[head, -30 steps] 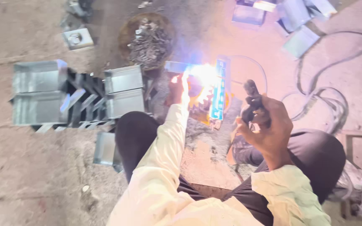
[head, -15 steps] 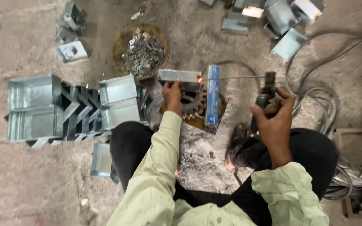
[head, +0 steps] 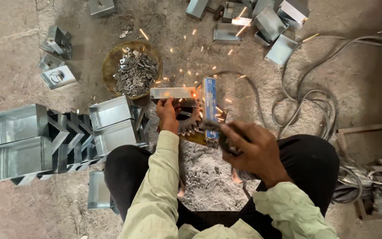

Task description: The person sits on the floor and uses a welding torch to attach small metal brackets to the corners of rectangular metal boxes. They pick up a box, position it on a gear-like jig, weld the bracket, and then move the finished box aside to repeat the process with the next one.

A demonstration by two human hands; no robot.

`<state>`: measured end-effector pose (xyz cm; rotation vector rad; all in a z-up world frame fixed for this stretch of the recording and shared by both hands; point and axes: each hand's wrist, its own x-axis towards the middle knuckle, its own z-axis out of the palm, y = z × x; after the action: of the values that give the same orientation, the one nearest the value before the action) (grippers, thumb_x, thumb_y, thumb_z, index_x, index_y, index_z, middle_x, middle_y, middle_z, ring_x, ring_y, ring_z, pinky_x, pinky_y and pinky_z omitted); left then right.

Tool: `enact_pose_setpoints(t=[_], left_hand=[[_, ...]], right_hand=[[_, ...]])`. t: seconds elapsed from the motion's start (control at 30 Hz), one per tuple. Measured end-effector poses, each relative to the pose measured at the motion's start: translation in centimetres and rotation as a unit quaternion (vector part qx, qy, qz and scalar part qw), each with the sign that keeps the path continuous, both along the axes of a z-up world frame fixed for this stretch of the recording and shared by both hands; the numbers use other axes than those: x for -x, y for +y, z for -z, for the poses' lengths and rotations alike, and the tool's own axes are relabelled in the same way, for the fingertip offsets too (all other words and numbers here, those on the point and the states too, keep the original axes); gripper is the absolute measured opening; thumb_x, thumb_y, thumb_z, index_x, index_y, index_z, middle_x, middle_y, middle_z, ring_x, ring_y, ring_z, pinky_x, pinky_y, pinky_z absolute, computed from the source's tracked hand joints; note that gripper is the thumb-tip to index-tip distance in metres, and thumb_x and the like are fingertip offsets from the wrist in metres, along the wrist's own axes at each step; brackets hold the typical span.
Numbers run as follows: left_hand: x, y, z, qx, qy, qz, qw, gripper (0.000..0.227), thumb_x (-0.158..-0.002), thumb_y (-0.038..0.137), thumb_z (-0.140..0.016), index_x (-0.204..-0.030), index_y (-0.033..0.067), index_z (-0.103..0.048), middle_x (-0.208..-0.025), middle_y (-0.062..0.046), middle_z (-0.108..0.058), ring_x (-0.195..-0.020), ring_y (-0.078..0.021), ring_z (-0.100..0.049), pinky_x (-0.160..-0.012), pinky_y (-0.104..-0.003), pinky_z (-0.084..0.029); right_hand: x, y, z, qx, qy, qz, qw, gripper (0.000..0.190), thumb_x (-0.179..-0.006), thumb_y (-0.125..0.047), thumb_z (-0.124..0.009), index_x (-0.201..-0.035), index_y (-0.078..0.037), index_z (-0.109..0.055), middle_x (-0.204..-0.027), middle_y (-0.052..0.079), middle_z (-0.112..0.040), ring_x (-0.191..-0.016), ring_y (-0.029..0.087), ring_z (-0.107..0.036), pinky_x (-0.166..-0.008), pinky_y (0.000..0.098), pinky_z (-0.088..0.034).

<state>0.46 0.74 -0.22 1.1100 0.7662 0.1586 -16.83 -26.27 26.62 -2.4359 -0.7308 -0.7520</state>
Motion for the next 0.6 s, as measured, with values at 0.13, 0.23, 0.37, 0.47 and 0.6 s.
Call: enact_pose_setpoints(t=[0.13, 0.23, 0.37, 0.47, 0.6], left_hand=[[-0.4, 0.0, 2.2, 0.084, -0.054, -0.022, 0.995, 0.016, -0.091, 0.009, -0.068, -0.1, 0.0077, -0.055, -0.089, -0.011, -0.065, -0.073, -0.0259, -0.069, -0.061, -0.035, -0.062], [-2.0, 0.1, 4.1, 0.084, -0.069, -0.065, 0.992, 0.018, -0.092, 0.008, -0.064, -0.106, 0.0064, -0.053, -0.098, -0.011, -0.065, -0.083, -0.026, -0.069, -0.064, -0.036, -0.062], [-6.3, -0.3, 2.5, -0.075, -0.097, -0.185, 0.975, 0.027, -0.095, 0.01, -0.062, -0.119, 0.0054, -0.052, -0.114, -0.013, -0.067, -0.095, -0.0247, -0.069, -0.073, -0.034, -0.059], [-10.5, -1.4, -1.5, -0.152, -0.107, -0.122, 0.975, 0.045, -0.099, 0.02, -0.071, -0.133, 0.0081, -0.043, -0.129, -0.011, -0.059, -0.107, -0.0217, -0.06, -0.085, -0.037, -0.054], [-11.5, -3.0, -18.9, -0.108, -0.194, 0.325, 0.919, 0.04, -0.101, 0.026, -0.067, -0.136, 0.0108, -0.055, -0.124, -0.006, -0.069, -0.105, -0.0172, -0.069, -0.087, -0.034, -0.058]], right_hand=[[-1.2, -2.8, 1.2, -0.12, -0.036, 0.114, 0.986, 0.071, -0.073, -0.007, -0.092, -0.133, -0.008, -0.055, -0.123, 0.013, -0.06, -0.106, 0.027, -0.065, -0.093, 0.0362, -0.055], [-2.2, -5.8, 3.5, -0.333, 0.024, 0.161, 0.929, 0.075, -0.087, -0.008, -0.089, -0.147, -0.003, -0.045, -0.128, 0.012, -0.056, -0.112, 0.019, -0.064, -0.1, 0.0322, -0.056], [-2.7, -8.3, 5.7, -0.446, 0.055, 0.175, 0.876, 0.072, -0.096, -0.008, -0.09, -0.147, 0.001, -0.04, -0.133, 0.011, -0.054, -0.119, 0.015, -0.059, -0.107, 0.0304, -0.052], [-2.5, -8.5, 6.3, -0.409, 0.055, 0.218, 0.884, 0.074, -0.088, -0.007, -0.09, -0.144, 0.002, -0.042, -0.13, 0.011, -0.054, -0.12, 0.017, -0.058, -0.107, 0.0325, -0.052], [-2.8, -8.8, 6.9, -0.459, 0.049, 0.217, 0.86, 0.076, -0.088, -0.005, -0.089, -0.149, -0.001, -0.042, -0.127, 0.008, -0.054, -0.109, 0.014, -0.056, -0.097, 0.0289, -0.051]])
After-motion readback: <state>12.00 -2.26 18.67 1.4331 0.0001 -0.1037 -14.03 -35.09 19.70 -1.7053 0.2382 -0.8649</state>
